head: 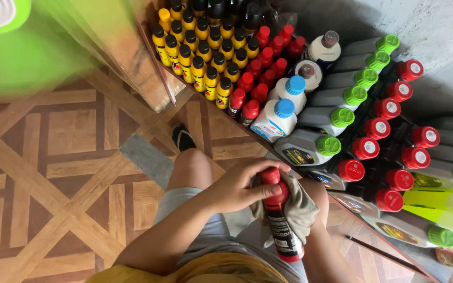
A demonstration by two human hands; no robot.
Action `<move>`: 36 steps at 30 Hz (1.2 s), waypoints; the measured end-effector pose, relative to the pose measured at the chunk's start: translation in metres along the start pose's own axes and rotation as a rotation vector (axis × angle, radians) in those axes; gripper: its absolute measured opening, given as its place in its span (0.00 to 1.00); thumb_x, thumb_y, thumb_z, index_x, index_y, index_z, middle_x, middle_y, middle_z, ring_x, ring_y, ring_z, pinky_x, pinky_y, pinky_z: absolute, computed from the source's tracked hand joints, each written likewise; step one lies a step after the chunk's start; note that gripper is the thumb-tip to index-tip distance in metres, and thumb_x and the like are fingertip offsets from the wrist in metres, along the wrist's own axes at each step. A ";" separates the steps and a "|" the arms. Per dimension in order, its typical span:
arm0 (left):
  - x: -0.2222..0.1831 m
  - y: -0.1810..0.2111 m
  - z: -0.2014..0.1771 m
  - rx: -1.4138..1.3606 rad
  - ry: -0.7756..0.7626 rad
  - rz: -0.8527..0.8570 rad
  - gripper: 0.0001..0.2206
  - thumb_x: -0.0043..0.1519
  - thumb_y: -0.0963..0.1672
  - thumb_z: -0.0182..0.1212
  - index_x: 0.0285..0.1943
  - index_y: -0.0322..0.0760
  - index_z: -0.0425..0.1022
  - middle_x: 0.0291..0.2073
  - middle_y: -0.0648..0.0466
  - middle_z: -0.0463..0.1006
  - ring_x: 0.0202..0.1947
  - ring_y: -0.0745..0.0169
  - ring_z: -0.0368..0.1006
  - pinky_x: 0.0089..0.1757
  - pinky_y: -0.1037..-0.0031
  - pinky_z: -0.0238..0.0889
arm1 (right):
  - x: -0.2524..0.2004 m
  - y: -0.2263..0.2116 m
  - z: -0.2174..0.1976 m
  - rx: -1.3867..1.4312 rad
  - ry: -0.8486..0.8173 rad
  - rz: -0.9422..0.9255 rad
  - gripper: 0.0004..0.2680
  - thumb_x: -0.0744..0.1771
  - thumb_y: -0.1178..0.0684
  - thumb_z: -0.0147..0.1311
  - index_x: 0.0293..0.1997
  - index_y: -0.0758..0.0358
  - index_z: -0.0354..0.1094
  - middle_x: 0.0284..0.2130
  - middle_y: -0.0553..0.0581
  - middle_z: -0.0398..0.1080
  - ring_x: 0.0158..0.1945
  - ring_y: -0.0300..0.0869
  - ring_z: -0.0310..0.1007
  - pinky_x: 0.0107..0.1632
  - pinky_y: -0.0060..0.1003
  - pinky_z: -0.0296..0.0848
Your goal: Wiping dust off motor oil and additive bottles on a storage shelf using a cloth.
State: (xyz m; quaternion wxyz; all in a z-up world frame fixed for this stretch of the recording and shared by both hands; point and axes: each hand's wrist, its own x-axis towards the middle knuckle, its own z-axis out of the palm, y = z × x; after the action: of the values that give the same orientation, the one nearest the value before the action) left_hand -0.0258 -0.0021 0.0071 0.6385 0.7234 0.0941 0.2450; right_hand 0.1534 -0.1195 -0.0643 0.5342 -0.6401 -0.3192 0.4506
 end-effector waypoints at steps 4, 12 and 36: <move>0.002 0.009 -0.005 0.053 0.093 0.022 0.16 0.67 0.47 0.63 0.59 0.35 0.75 0.52 0.53 0.82 0.54 0.59 0.78 0.57 0.67 0.65 | -0.010 -0.008 -0.004 0.206 -0.027 0.238 0.19 0.64 0.53 0.53 0.63 0.58 0.65 0.41 0.58 0.77 0.37 0.50 0.77 0.36 0.42 0.76; 0.003 0.042 -0.011 0.259 0.217 0.133 0.15 0.64 0.45 0.67 0.57 0.35 0.75 0.49 0.52 0.83 0.51 0.56 0.79 0.54 0.68 0.69 | -0.026 -0.040 0.004 0.475 -0.129 0.108 0.18 0.68 0.48 0.51 0.63 0.62 0.64 0.37 0.61 0.75 0.33 0.47 0.76 0.31 0.38 0.75; 0.013 0.021 0.034 0.721 0.208 0.501 0.21 0.61 0.40 0.69 0.64 0.36 0.74 0.57 0.51 0.75 0.64 0.49 0.73 0.58 0.65 0.74 | -0.028 -0.034 0.018 0.916 0.342 -0.047 0.15 0.72 0.48 0.39 0.66 0.61 0.59 0.58 0.58 0.69 0.60 0.44 0.70 0.65 0.41 0.69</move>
State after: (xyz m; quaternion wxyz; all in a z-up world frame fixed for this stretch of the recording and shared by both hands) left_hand -0.0026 -0.0301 0.0287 0.2536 0.8718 0.0590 0.4150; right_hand 0.1282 -0.1298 -0.0249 0.8157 -0.3967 -0.0099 0.4209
